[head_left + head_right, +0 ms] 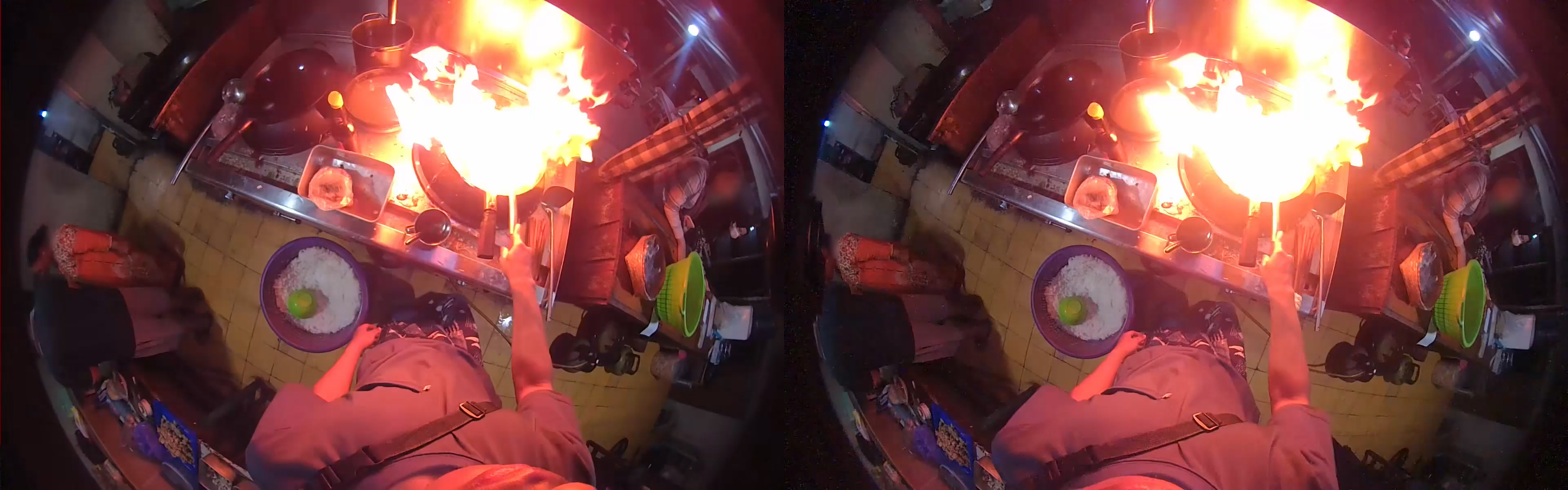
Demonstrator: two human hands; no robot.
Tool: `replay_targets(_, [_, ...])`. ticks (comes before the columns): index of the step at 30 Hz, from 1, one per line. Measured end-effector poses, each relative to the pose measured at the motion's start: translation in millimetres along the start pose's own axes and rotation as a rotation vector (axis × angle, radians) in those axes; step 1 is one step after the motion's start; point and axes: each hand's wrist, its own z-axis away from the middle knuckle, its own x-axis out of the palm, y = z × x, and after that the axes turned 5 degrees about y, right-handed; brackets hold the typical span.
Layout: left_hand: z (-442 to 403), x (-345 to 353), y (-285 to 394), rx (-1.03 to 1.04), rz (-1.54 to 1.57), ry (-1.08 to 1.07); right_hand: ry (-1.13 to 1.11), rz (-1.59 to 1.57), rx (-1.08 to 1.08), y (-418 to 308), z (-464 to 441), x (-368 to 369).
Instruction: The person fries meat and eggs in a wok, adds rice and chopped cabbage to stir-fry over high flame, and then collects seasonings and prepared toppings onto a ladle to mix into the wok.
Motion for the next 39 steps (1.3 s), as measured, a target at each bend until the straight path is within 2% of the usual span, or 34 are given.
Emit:
replay_targets(4, [12.5,-2.4,18.8,-0.030,-0.097,-0.018,0.016,-0.189,0.021,-19.9,22.8,-87.2])
replay_targets(7, [23.6,-2.1,23.8,-0.032,-0.058,-0.008,0.041,-0.160,-0.027,-3.4,61.0,-125.3])
replay_targets(11, [13.0,-0.8,6.5,-0.102,-0.062,-0.023,-0.070,-0.055,0.009,-0.3,68.3,-129.7])
replay_targets(13, [11.0,0.9,4.4,-0.050,-0.105,-0.023,-0.117,0.002,0.206,-13.4,51.1,-99.1])
replay_targets(15, [6.7,2.7,10.6,-0.017,-0.076,-0.016,0.041,0.008,0.131,-13.3,25.8,-38.1])
replay_targets(16, [3.3,3.8,10.6,-0.018,-0.067,-0.021,0.042,0.017,0.126,-16.1,20.3,-25.7])
replay_targets(18, [-9.0,7.4,12.7,-0.043,-0.131,-0.020,0.115,-0.327,-0.054,-22.2,11.4,-14.2])
replay_targets(21, [-19.2,8.3,11.4,0.001,-0.147,-0.033,-0.004,-0.300,-0.170,7.4,12.9,-44.2])
replay_targets(22, [-5.1,7.2,29.8,-0.023,-0.181,-0.054,0.024,-0.215,-0.297,27.3,17.3,-53.3])
replay_targets(23, [-0.8,7.6,35.1,-0.024,-0.191,-0.051,0.086,-0.329,-0.389,36.3,24.2,-72.2])
replay_targets(25, [5.4,8.7,41.3,-0.007,-0.152,0.018,-0.059,-0.133,-0.087,22.4,40.9,-120.7])
replay_targets(26, [0.3,9.3,38.1,0.000,-0.174,0.015,-0.058,-0.137,-0.085,9.8,41.3,-124.8])
replay_targets(28, [1.8,9.7,43.2,0.002,-0.210,0.016,-0.089,-0.156,0.197,-12.8,40.1,-126.1])
replay_targets(29, [2.6,12.4,46.5,0.005,-0.238,0.016,0.040,-0.252,0.126,7.9,27.7,-75.1])
replay_targets(30, [0.8,14.1,46.8,0.003,-0.237,0.014,0.226,-0.193,0.102,32.9,4.9,8.3])
replay_targets(31, [-4.9,15.6,46.1,0.039,-0.308,0.021,0.011,-0.153,0.139,7.4,-5.8,-13.2])
replay_targets(32, [-7.2,20.1,44.5,0.074,-0.375,0.030,0.080,-0.305,0.137,-25.2,-2.2,-41.5])
replay_targets(33, [-5.8,23.5,42.0,0.070,-0.373,0.031,-0.056,-0.331,0.134,-22.3,-8.8,-40.8])
replay_targets(36, [-6.8,26.4,42.5,-0.048,-0.083,0.059,-0.014,-0.361,-0.149,15.0,-14.7,-63.1])
replay_targets(37, [-5.3,27.1,38.8,-0.050,-0.083,0.068,-0.019,-0.369,-0.154,29.8,-11.4,-75.5])
replay_targets(39, [-4.7,29.1,32.1,-0.110,-0.099,0.073,0.166,-0.348,-0.312,50.3,-6.8,-95.2])
